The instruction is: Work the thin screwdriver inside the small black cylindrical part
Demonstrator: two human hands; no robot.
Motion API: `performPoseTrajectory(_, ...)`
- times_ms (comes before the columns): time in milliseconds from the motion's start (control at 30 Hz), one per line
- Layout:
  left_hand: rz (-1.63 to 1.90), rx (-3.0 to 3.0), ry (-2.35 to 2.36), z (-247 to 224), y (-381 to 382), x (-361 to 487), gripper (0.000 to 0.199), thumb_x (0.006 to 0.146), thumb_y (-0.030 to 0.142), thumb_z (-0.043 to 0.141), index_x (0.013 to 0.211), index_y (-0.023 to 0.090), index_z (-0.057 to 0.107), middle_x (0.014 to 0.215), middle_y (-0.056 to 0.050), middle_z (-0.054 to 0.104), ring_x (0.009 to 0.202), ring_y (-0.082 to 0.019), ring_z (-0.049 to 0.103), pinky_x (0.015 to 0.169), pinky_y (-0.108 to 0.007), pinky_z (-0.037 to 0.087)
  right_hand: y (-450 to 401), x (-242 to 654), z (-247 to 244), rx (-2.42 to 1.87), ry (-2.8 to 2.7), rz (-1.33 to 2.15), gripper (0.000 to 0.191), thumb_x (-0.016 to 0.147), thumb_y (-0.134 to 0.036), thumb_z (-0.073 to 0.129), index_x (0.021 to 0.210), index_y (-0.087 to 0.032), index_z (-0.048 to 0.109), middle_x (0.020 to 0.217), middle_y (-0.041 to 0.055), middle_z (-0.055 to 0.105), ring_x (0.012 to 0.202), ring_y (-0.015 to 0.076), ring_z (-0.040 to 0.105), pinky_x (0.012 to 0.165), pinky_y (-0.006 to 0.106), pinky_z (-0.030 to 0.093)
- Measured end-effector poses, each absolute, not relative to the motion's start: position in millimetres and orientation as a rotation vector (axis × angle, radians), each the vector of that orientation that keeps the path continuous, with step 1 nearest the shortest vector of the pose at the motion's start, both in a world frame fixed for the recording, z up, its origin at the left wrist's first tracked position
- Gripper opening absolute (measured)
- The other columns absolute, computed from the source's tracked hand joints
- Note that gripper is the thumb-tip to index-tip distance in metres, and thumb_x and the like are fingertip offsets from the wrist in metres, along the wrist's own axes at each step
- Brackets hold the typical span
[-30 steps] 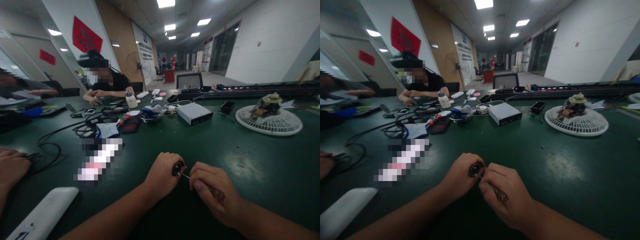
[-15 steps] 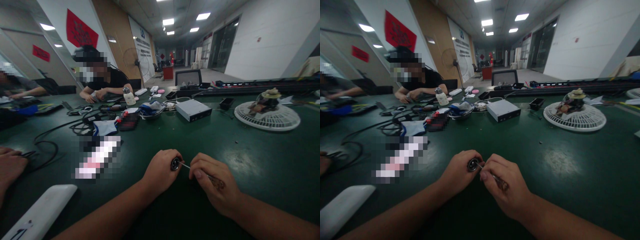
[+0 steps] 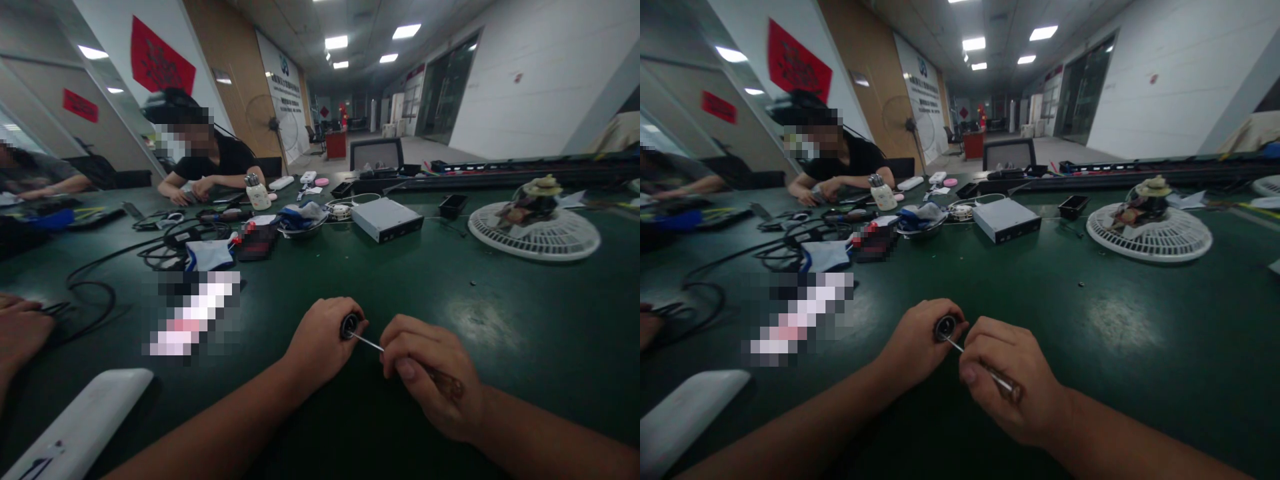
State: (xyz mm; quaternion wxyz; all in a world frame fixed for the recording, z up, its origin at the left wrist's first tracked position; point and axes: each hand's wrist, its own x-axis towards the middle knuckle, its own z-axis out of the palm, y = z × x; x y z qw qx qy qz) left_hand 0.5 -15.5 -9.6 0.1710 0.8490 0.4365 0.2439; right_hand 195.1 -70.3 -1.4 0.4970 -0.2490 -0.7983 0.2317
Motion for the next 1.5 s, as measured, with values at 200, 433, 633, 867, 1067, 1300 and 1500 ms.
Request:
performPoseTrajectory(200, 0.684, 2.406, 1.244, -10, -16, 1, 0.001, 0.090, 0.023, 0.065, 0.091, 0.022, 0.065, 0.093, -0.001, 0.071, 0.087, -0.021, 0.064, 0.082, -0.039, 0.046, -71, 193, 1, -0.681, -1.918, 0.488, 0.025, 0.099, -0.020, 0.045, 0.080, -0.019, 0.060, 0.072, 0.0025, 0.057, 0.065, 0.0150, 0.055, 0.057, 0.029, 0.041)
performPoseTrajectory(433, 0.681, 2.394, 1.231, -9, -16, 1, 0.002, 0.089, 0.022, 0.066, 0.090, 0.022, 0.065, 0.092, 0.000, 0.071, 0.087, -0.021, 0.063, 0.082, -0.039, 0.045, -71, 192, -1, -0.723, -1.915, 0.499, 0.028, 0.099, -0.020, 0.045, 0.074, -0.017, 0.057, 0.069, 0.0021, 0.055, 0.063, 0.0143, 0.052, 0.057, 0.028, 0.039)
performPoseTrajectory(633, 0.687, 2.397, 1.240, -8, -16, 1, 0.002, 0.089, 0.021, 0.066, 0.088, 0.022, 0.064, 0.091, 0.000, 0.071, 0.086, -0.021, 0.064, 0.083, -0.038, 0.045, -71, 194, -3, -0.778, -1.888, 0.502, 0.030, 0.100, -0.022, 0.044, 0.073, -0.018, 0.056, 0.069, 0.0020, 0.054, 0.061, 0.0145, 0.052, 0.056, 0.029, 0.037)
performPoseTrajectory(867, 0.690, 2.370, 1.241, -8, -16, 0, 0.006, 0.087, 0.018, 0.065, 0.090, 0.023, 0.065, 0.092, 0.001, 0.072, 0.088, -0.021, 0.065, 0.083, -0.039, 0.045, -70, 193, -1, -0.735, -1.851, 0.483, 0.024, 0.098, -0.018, 0.046, 0.077, -0.018, 0.059, 0.071, 0.0024, 0.055, 0.062, 0.0144, 0.052, 0.055, 0.029, 0.038)
performPoseTrajectory(1067, 0.691, 2.351, 1.265, -8, -16, 1, 0.003, 0.088, 0.022, 0.065, 0.091, 0.023, 0.065, 0.093, 0.001, 0.071, 0.087, -0.021, 0.063, 0.082, -0.039, 0.044, -73, 197, -4, -0.825, -1.782, 0.335, 0.021, 0.096, -0.014, 0.044, 0.083, -0.019, 0.060, 0.091, 0.0064, 0.056, 0.086, 0.0203, 0.057, 0.071, 0.035, 0.044)
performPoseTrajectory(1300, 0.646, 2.383, 1.296, -8, -16, 2, 0.002, 0.087, 0.020, 0.064, 0.088, 0.022, 0.065, 0.090, -0.001, 0.071, 0.085, -0.022, 0.063, 0.079, -0.039, 0.044, -68, 187, -5, -1.099, -2.118, 0.120, 0.014, 0.097, -0.013, 0.047, 0.092, -0.019, 0.058, 0.089, 0.0077, 0.059, 0.079, 0.0227, 0.055, 0.067, 0.037, 0.044)
performPoseTrajectory(1500, 0.637, 2.372, 1.328, -8, -16, 3, 0.001, 0.087, 0.022, 0.064, 0.088, 0.022, 0.064, 0.090, 0.000, 0.070, 0.087, -0.022, 0.062, 0.080, -0.038, 0.044, -66, 179, -10, -1.603, -2.363, -0.193, 0.004, 0.090, -0.024, 0.061, 0.089, -0.021, 0.063, 0.077, 0.0072, 0.066, 0.072, 0.0268, 0.061, 0.062, 0.038, 0.043)
